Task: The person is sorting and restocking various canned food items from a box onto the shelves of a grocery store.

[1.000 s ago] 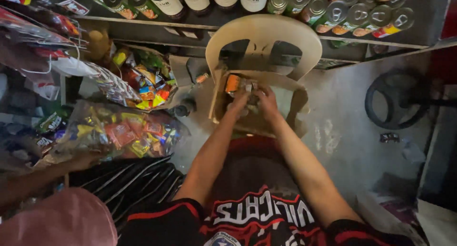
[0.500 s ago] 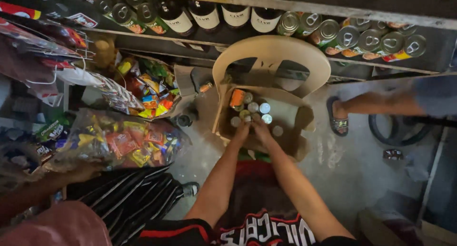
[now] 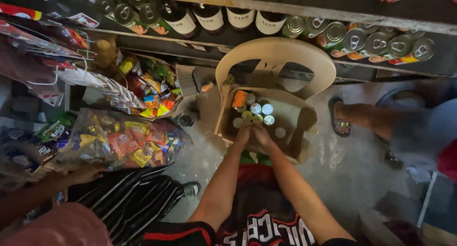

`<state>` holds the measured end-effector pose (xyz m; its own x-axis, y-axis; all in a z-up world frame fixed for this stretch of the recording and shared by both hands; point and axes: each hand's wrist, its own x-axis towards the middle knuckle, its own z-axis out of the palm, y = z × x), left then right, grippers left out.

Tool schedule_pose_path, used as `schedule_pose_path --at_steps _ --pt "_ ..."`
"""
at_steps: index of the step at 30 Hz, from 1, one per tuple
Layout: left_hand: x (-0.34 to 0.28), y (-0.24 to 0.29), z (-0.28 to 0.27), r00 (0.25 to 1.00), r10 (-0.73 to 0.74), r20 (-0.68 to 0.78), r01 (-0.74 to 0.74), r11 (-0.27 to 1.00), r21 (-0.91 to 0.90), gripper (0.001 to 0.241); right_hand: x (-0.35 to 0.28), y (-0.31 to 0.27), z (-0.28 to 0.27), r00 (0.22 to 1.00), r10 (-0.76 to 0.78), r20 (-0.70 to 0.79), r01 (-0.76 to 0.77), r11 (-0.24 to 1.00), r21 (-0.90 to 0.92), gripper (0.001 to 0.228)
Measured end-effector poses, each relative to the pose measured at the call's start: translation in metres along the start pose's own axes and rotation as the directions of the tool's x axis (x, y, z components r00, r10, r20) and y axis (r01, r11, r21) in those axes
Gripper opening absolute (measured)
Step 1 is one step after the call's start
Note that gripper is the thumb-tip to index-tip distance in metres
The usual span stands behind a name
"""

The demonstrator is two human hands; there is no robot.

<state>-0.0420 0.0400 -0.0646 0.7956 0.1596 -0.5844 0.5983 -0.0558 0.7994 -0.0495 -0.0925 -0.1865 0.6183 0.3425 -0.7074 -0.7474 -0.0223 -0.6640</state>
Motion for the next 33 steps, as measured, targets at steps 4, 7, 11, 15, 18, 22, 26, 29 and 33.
schedule_pose_path --at_steps 4,7,11,15,18,22,26,29,33 --pt "-0.001 -0.019 0.003 0.995 -0.064 -0.079 0.085 0.953 0.292 0.040 0.012 0.020 -0.011 0.989 -0.141 -0.043 0.141 0.990 -0.022 0.037" --pt "-0.003 0.001 0.002 0.980 0.032 -0.196 0.049 0.917 0.396 0.041 0.004 -0.013 -0.011 0.971 -0.192 -0.143 0.125 0.915 -0.383 0.036" --pt "-0.015 0.075 -0.009 0.959 0.146 -0.244 -0.068 0.952 0.300 0.040 0.012 -0.054 -0.023 0.911 -0.385 -0.148 0.256 0.810 -0.528 0.036" --pt "0.001 0.121 0.008 0.975 0.197 -0.107 -0.199 0.980 -0.006 0.031 -0.087 -0.221 0.028 0.970 -0.028 -0.240 0.071 0.982 0.173 0.036" --pt "0.000 0.192 0.017 0.883 0.464 -0.077 -0.467 0.846 -0.258 0.027 -0.121 -0.285 0.034 0.866 -0.453 -0.213 0.493 0.844 0.211 0.032" --pt "-0.058 0.335 0.020 0.780 0.623 -0.061 -0.607 0.728 -0.318 0.028 -0.202 -0.406 0.047 0.779 -0.565 -0.274 0.627 0.721 0.296 0.033" --pt "-0.137 0.474 0.020 0.474 0.879 -0.047 -0.842 0.436 -0.318 0.039 -0.284 -0.500 0.053 0.307 -0.896 -0.321 0.938 0.341 -0.055 0.037" --pt "-0.189 0.558 0.018 0.174 0.984 -0.043 -0.971 0.165 -0.171 0.045 -0.365 -0.575 0.065 0.067 -0.955 -0.288 0.982 0.114 -0.151 0.035" --pt "-0.215 0.648 0.024 -0.056 0.998 0.035 -0.983 -0.049 -0.178 0.049 -0.419 -0.663 0.033 -0.190 -0.976 -0.109 0.906 -0.131 -0.402 0.031"
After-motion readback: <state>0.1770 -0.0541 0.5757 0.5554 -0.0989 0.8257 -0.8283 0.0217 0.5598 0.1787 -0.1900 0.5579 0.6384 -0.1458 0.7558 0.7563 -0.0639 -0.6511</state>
